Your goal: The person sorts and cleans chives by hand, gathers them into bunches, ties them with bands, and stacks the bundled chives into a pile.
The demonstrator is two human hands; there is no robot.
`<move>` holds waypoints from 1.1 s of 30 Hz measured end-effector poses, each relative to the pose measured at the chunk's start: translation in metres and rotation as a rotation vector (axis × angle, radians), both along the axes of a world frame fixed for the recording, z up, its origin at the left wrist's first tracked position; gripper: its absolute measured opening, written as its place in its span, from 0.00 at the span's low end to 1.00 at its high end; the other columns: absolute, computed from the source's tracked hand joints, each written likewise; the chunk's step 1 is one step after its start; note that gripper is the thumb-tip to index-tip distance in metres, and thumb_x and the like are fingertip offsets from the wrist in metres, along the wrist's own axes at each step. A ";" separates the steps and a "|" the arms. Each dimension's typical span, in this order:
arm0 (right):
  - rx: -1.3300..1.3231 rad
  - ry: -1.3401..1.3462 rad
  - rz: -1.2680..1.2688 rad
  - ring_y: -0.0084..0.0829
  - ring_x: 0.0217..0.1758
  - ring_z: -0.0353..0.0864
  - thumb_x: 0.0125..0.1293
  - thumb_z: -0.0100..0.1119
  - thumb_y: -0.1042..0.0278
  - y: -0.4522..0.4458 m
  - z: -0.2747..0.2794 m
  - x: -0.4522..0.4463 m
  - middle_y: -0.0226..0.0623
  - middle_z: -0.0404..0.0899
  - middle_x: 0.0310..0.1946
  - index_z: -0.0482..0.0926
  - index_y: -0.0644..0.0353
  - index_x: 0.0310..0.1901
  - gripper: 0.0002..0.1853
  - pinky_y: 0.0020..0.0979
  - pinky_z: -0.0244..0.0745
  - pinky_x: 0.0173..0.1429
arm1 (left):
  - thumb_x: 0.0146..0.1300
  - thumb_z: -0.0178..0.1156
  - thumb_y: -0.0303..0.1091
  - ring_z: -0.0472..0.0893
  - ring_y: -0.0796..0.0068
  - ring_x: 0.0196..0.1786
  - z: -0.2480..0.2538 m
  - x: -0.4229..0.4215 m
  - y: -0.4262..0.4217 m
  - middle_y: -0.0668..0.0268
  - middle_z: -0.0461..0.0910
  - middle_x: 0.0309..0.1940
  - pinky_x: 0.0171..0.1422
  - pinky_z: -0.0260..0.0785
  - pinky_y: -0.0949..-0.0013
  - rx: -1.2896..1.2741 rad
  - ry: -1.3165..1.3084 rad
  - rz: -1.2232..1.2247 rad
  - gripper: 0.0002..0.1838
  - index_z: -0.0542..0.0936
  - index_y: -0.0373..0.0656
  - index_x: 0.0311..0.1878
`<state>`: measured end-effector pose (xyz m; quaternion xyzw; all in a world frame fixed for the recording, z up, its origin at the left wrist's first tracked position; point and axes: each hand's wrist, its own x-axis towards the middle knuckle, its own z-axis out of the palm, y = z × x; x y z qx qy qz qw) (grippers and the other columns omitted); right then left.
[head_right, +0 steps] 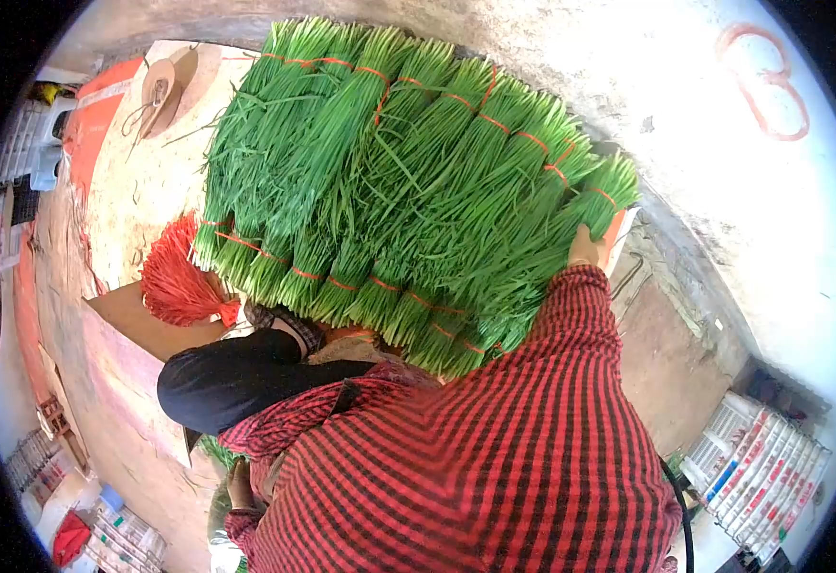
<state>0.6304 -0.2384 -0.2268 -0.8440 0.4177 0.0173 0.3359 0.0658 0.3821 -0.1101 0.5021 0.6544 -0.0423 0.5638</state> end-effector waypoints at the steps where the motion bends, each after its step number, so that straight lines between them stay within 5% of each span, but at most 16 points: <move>1: -0.023 0.011 0.011 0.46 0.60 0.76 0.54 0.64 0.47 0.000 0.000 -0.005 0.51 0.77 0.58 0.72 0.64 0.63 0.38 0.37 0.68 0.64 | 0.71 0.55 0.40 0.83 0.71 0.42 0.003 -0.001 0.001 0.59 0.83 0.46 0.43 0.76 0.71 0.002 0.005 0.003 0.22 0.71 0.38 0.63; 4: -0.156 0.050 0.215 0.47 0.57 0.79 0.56 0.60 0.50 -0.048 -0.068 -0.003 0.48 0.80 0.54 0.75 0.57 0.61 0.32 0.39 0.70 0.63 | 0.71 0.56 0.42 0.83 0.71 0.42 0.006 -0.004 0.004 0.59 0.83 0.45 0.40 0.76 0.71 -0.015 -0.032 -0.044 0.23 0.71 0.38 0.63; 6: -0.231 0.233 0.232 0.46 0.61 0.75 0.56 0.60 0.54 -0.035 -0.037 0.012 0.49 0.76 0.58 0.71 0.56 0.64 0.33 0.40 0.67 0.65 | 0.71 0.55 0.42 0.83 0.71 0.42 0.006 -0.001 0.000 0.59 0.83 0.45 0.37 0.75 0.71 -0.008 -0.069 0.013 0.23 0.70 0.38 0.63; 11: -0.380 0.578 0.263 0.44 0.68 0.68 0.58 0.60 0.62 0.037 0.040 0.049 0.50 0.68 0.66 0.63 0.55 0.70 0.36 0.40 0.62 0.71 | 0.72 0.54 0.37 0.82 0.68 0.45 -0.003 -0.008 -0.013 0.58 0.81 0.47 0.49 0.76 0.68 0.018 -0.090 0.001 0.22 0.70 0.34 0.63; 13: -0.814 0.334 0.721 0.42 0.74 0.58 0.58 0.58 0.61 0.057 0.036 0.055 0.39 0.62 0.70 0.65 0.54 0.68 0.34 0.42 0.56 0.75 | 0.72 0.53 0.36 0.82 0.68 0.45 -0.034 -0.047 -0.012 0.58 0.82 0.47 0.49 0.76 0.67 -0.012 -0.116 0.078 0.21 0.71 0.34 0.62; 14: -0.816 0.340 0.729 0.42 0.74 0.58 0.58 0.58 0.61 0.059 0.028 0.059 0.39 0.62 0.70 0.65 0.54 0.68 0.34 0.42 0.56 0.75 | 0.72 0.53 0.36 0.82 0.68 0.45 -0.044 -0.065 -0.008 0.59 0.82 0.46 0.50 0.75 0.67 -0.038 -0.147 0.145 0.19 0.73 0.34 0.61; 15: -0.828 0.369 0.882 0.41 0.76 0.54 0.59 0.57 0.65 0.065 0.022 0.065 0.43 0.59 0.71 0.64 0.57 0.69 0.34 0.43 0.52 0.76 | 0.72 0.53 0.34 0.82 0.69 0.45 -0.044 -0.070 -0.005 0.60 0.82 0.45 0.50 0.75 0.67 0.062 -0.172 -0.191 0.17 0.75 0.35 0.58; 17: -0.796 0.225 1.131 0.43 0.76 0.53 0.61 0.55 0.68 0.071 0.018 0.070 0.48 0.58 0.71 0.64 0.65 0.66 0.31 0.44 0.50 0.77 | 0.72 0.53 0.34 0.82 0.68 0.45 -0.047 -0.082 -0.004 0.60 0.82 0.45 0.50 0.75 0.66 0.134 -0.154 -0.292 0.17 0.74 0.35 0.59; 19: -0.799 0.187 1.154 0.43 0.75 0.55 0.61 0.54 0.67 0.084 0.009 0.075 0.46 0.60 0.70 0.66 0.65 0.64 0.28 0.42 0.51 0.77 | 0.72 0.53 0.34 0.83 0.67 0.46 -0.036 -0.072 -0.013 0.59 0.82 0.45 0.50 0.76 0.66 0.206 -0.135 -0.386 0.18 0.73 0.35 0.60; 21: -0.793 0.249 1.150 0.42 0.75 0.56 0.63 0.52 0.65 0.086 -0.004 0.078 0.45 0.62 0.69 0.68 0.65 0.63 0.26 0.39 0.52 0.77 | 0.72 0.54 0.35 0.83 0.66 0.47 -0.001 -0.023 -0.028 0.59 0.83 0.45 0.50 0.76 0.66 -0.051 -0.118 0.155 0.19 0.72 0.36 0.61; 26: -0.827 0.346 1.153 0.40 0.76 0.54 0.64 0.54 0.64 0.084 -0.009 0.071 0.41 0.58 0.72 0.69 0.63 0.64 0.27 0.39 0.57 0.75 | 0.71 0.55 0.38 0.83 0.69 0.47 -0.005 -0.024 -0.025 0.59 0.83 0.47 0.48 0.75 0.69 -0.064 -0.076 0.132 0.21 0.71 0.38 0.63; 29: -0.720 0.610 1.006 0.43 0.77 0.52 0.63 0.53 0.69 0.097 0.041 0.053 0.42 0.50 0.75 0.60 0.67 0.69 0.32 0.37 0.61 0.74 | 0.70 0.57 0.40 0.83 0.72 0.43 0.013 -0.004 -0.027 0.60 0.83 0.46 0.42 0.73 0.73 -0.015 -0.086 0.028 0.23 0.71 0.38 0.63; 33: -0.679 0.520 1.111 0.44 0.76 0.54 0.62 0.52 0.69 0.070 0.013 0.074 0.44 0.53 0.74 0.62 0.68 0.67 0.31 0.38 0.62 0.73 | 0.71 0.56 0.37 0.82 0.70 0.45 -0.004 -0.039 -0.022 0.57 0.82 0.46 0.47 0.74 0.69 -0.038 -0.136 0.124 0.22 0.70 0.35 0.63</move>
